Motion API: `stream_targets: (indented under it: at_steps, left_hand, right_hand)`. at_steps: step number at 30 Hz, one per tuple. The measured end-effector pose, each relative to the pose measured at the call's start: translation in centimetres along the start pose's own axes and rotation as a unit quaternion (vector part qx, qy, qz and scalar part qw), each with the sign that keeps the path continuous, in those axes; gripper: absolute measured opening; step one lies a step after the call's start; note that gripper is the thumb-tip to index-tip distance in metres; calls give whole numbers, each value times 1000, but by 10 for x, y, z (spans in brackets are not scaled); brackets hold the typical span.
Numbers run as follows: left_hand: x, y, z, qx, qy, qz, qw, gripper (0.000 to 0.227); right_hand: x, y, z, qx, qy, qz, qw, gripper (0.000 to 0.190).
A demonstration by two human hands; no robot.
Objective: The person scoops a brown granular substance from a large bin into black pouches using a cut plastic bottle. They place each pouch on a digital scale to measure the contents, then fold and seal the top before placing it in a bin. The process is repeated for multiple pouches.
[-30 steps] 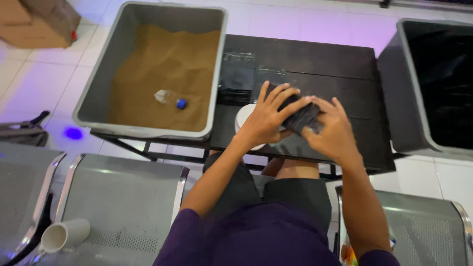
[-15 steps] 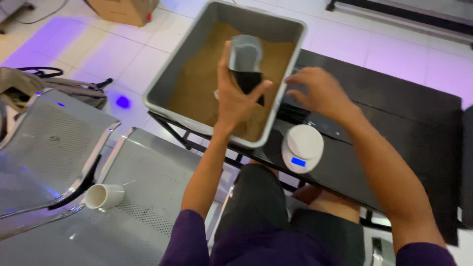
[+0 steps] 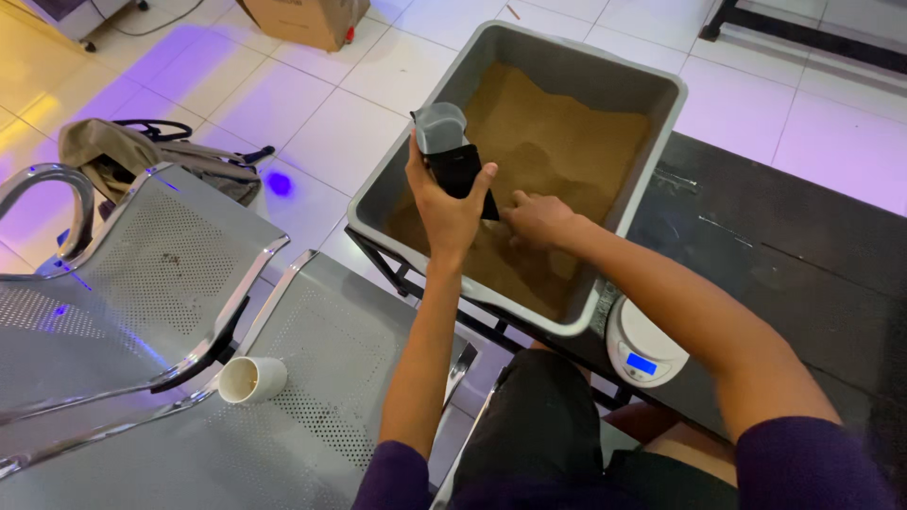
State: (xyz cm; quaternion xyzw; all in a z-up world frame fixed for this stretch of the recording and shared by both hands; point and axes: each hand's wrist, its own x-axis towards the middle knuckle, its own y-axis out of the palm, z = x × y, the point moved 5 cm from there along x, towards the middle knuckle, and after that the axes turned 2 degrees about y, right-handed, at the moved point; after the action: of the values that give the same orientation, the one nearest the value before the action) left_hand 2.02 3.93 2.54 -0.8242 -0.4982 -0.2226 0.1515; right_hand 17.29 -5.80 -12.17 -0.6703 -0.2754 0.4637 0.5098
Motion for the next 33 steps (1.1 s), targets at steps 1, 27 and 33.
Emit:
stream_targets:
  at_steps: [1, 27, 33]
  left_hand:
    - [0, -1, 2, 0, -2, 0, 1000, 116]
    - [6, -9, -5, 21, 52, -16, 998, 107]
    - [2, -8, 3, 78, 55, -19, 995, 113]
  right_hand:
    - [-4, -4, -1, 0, 0, 2, 1000, 59]
    - [42, 33, 11, -366, -306, -34, 878, 46]
    - [-10, -50, -45, 171, -155, -73, 970, 76]
